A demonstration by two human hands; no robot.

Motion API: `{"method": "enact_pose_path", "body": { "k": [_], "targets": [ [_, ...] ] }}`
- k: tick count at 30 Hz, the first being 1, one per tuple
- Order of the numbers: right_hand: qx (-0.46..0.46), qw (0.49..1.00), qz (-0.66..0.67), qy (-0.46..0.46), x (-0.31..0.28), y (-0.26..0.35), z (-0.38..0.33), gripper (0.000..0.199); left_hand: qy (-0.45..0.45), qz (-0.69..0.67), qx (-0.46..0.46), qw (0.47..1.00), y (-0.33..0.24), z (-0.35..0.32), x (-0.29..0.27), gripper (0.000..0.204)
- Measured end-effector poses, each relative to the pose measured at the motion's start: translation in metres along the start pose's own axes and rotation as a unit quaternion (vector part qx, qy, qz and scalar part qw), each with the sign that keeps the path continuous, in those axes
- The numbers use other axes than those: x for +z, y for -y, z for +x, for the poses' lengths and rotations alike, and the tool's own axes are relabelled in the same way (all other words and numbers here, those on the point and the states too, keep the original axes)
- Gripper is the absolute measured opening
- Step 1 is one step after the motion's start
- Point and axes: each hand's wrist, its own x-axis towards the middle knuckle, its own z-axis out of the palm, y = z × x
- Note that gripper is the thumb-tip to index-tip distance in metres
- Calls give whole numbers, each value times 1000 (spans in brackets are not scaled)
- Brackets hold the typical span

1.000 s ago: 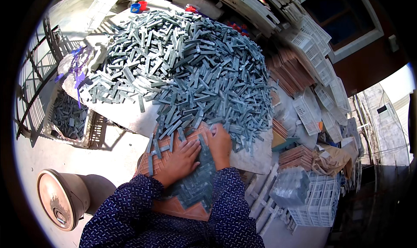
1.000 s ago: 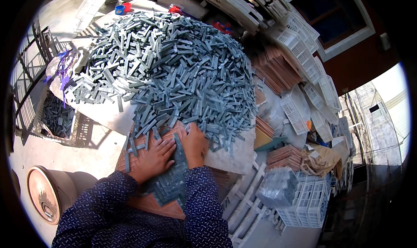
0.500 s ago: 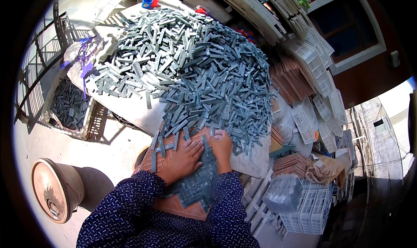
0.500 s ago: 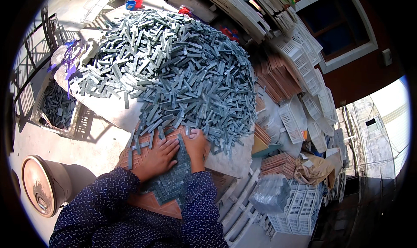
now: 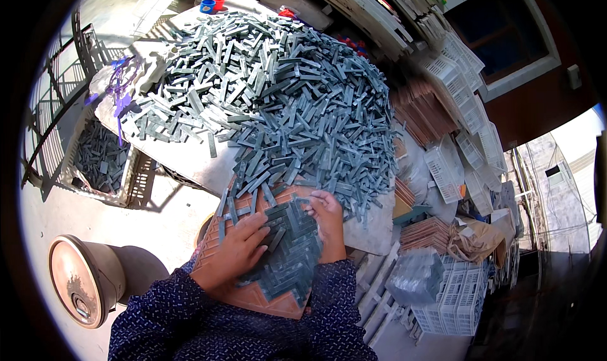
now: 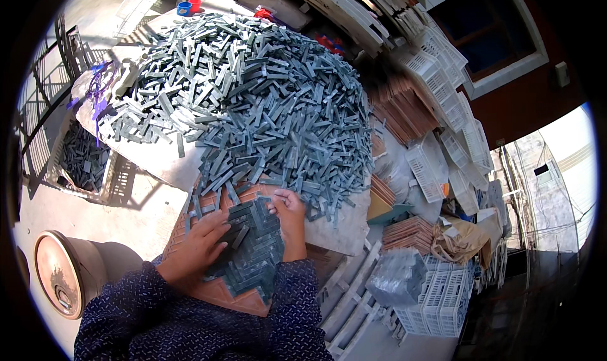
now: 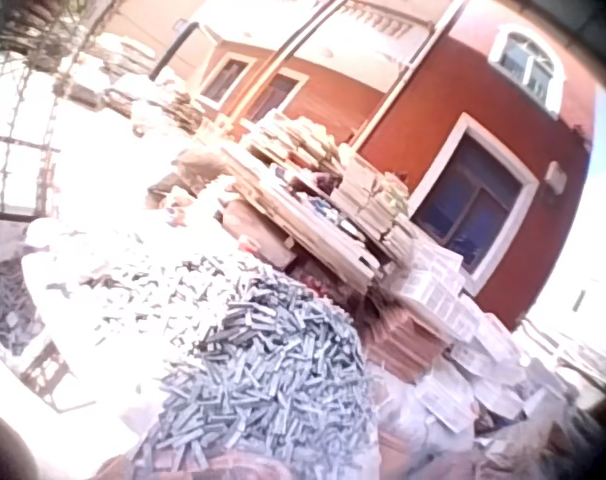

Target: The person arranges small grey rectangular tiles on a wooden board, creating a herringbone pattern. They pick tiles from a large pile and place them one by one into the pattern, occasionally adjusting the alignment.

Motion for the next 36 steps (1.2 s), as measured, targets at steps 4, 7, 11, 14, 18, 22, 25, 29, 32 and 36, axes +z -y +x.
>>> {"method": "enact_pose_path", "body": {
  "k": [4, 7, 11, 14, 18, 22, 25, 29, 32, 36],
  "targets": [
    [-48, 991, -122, -16, 6, -13, 8, 16, 2, -8, -64, 998, -2, -35, -32, 40],
    [-65, 982, -177, 22, 20, -18, 21, 14, -4, -19, -93, 995, 4, -54, -38, 35],
    [-210, 916, -336, 55, 33, -14, 27, 18, -1, -10, -98, 995, 6, -63, -40, 33],
    [-227, 886, -403, 23, 44, -3, 19, 24, -5, -15, -96, 995, 6, -61, -41, 31],
    [-308, 788, -531, -34, 50, -18, 7, 27, -1, -30, -94, 995, 4, -56, -41, 30],
    [-358, 777, -509, -92, 60, -30, -5, 25, 2, -24, -102, 994, 5, -58, -40, 29],
    [-357, 783, -499, -102, 68, -19, -12, 20, 5, -26, -115, 993, 4, -61, -45, 29],
    [-296, 826, -480, -12, 60, -15, -10, 16, 5, -19, -95, 995, 3, -58, -44, 29],
    [-298, 858, -418, -4, 52, -15, -3, 16, 24, 10, -45, 999, 0, -43, -31, 37],
    [-200, 933, -277, -113, 37, 1, -24, 15, 16, 119, -24, 992, -12, -5, 4, 54]
  ]
}}
